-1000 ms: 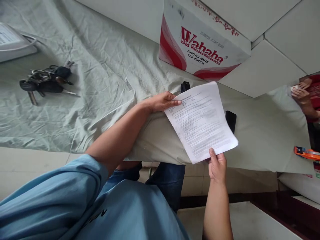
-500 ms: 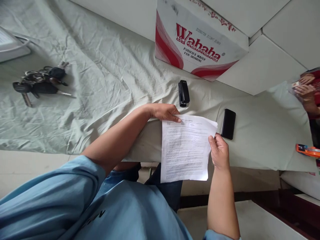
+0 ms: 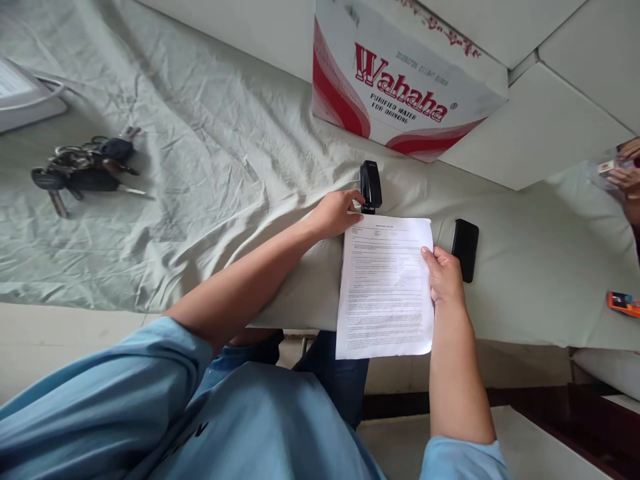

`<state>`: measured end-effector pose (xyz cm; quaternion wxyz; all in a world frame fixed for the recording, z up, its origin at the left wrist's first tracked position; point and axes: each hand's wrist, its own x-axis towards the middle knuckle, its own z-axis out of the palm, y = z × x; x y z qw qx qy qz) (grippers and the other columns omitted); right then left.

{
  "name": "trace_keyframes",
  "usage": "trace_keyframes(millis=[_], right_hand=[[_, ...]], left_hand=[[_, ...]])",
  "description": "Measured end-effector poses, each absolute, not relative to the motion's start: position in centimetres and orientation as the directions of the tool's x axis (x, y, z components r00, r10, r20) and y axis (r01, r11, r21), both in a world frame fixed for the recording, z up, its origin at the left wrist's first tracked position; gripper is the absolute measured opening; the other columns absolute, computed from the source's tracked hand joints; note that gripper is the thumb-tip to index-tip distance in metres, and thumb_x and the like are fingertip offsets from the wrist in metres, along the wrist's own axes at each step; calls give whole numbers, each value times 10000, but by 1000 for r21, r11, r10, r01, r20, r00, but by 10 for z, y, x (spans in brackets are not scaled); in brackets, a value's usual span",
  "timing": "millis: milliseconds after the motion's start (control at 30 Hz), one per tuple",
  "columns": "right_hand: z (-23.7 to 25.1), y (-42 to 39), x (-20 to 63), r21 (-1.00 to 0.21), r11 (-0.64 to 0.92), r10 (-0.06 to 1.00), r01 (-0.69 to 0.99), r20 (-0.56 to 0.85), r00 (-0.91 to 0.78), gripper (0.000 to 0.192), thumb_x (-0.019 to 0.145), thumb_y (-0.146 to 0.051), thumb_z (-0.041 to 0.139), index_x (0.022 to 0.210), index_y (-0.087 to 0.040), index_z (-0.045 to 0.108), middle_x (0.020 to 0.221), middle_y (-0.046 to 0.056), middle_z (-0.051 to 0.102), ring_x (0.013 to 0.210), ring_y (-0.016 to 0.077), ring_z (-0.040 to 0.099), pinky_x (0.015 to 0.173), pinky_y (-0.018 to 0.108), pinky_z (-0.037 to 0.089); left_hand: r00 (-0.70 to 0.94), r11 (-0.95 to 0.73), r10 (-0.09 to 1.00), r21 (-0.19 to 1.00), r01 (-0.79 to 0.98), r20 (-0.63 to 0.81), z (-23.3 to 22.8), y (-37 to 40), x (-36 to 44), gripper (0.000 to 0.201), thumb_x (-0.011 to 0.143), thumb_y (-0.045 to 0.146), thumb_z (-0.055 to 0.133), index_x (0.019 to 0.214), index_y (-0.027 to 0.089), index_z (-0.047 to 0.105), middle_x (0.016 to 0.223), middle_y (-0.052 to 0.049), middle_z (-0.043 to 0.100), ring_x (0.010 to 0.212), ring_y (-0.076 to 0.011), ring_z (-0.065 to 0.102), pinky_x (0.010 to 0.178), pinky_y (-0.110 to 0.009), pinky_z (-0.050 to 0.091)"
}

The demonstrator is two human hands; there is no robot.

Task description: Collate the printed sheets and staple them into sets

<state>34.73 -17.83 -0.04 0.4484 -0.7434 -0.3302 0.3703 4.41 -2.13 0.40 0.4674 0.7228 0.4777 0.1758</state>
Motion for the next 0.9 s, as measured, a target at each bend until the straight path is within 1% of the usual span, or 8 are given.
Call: trace_keyframes(millis=[100, 333, 467, 533, 600, 633, 733, 900], right_hand=[[-3, -170, 353, -906, -395, 823, 153, -275, 497, 782, 525, -894, 1169, 799, -267, 789, 701, 47, 797, 873, 383, 893, 809, 526, 783], [-7, -159, 363, -904, -405, 820, 138, -292, 492, 813, 487, -900, 1174, 868, -261, 844, 724, 57, 822, 909, 412, 911, 814, 546, 785], [-10, -155, 368, -903, -407, 820, 137, -296, 490, 783, 495, -871, 1183, 866, -268, 848, 734, 51, 836, 869, 391, 900, 792, 534, 783], [-11, -153, 369, -902, -410, 819, 136, -299, 490, 776, 482, -866, 1188, 858, -273, 858, 730, 40, 838, 795, 360, 875, 756, 521, 776], [-12, -151, 371, -901, -413, 818, 136, -301, 490, 767, 471, -864, 1190, 844, -280, 860, 718, 28, 833, 735, 334, 848, 717, 509, 764], [-12, -151, 371, -900, -414, 817, 135, -302, 492, 759, 472, -860, 1190, 838, -283, 858, 711, 22, 830, 718, 326, 838, 703, 504, 758], [-15, -151, 374, -900, -415, 812, 133, -300, 501, 731, 482, -837, 1192, 828, -289, 855, 705, 13, 826, 705, 315, 825, 683, 492, 747], [-19, -153, 377, -901, -416, 804, 122, -302, 513, 734, 478, -837, 1192, 832, -288, 857, 699, 12, 815, 728, 330, 844, 702, 508, 767]], left_hand=[[408, -66, 893, 839, 540, -192, 2, -26, 49, 502, 1094, 95, 727, 1589, 133, 802, 1409, -175, 937, 1391, -385, 885, 1220, -482, 681], [336, -84, 934, 837, 540, -123, -6, -32, 55, 624, 1112, 26, 587, 1723, 101, 686, 1459, -178, 923, 1420, -367, 860, 1269, -511, 662], [342, -170, 939, 813, 557, -38, -11, -35, 56, 774, 1079, -26, 532, 1836, 90, 645, 1644, -232, 817, 1435, -363, 830, 1303, -538, 674], [364, -238, 931, 793, 561, 22, -16, -34, 55, 922, 1032, -83, 480, 1886, 220, 651, 1864, -186, 688, 1602, -358, 745, 1367, -543, 647], [430, -337, 898, 778, 530, 95, -23, -31, 54, 1011, 986, -122, 445, 1830, 352, 733, 2019, -50, 570, 1821, -341, 577, 1481, -559, 566], [468, -385, 874, 775, 500, 132, -27, -28, 53, 1008, 976, -126, 443, 1780, 379, 782, 2041, 7, 550, 1888, -327, 505, 1533, -574, 515], [543, -470, 815, 777, 418, 202, -38, -19, 51, 905, 1002, -92, 471, 1704, 339, 846, 1992, 16, 619, 1922, -311, 496, 1602, -621, 420], [565, -498, 795, 768, 403, 219, -41, -12, 47, 938, 947, -118, 468, 1679, 318, 860, 1952, 9, 646, 1908, -292, 545, 1582, -600, 451]])
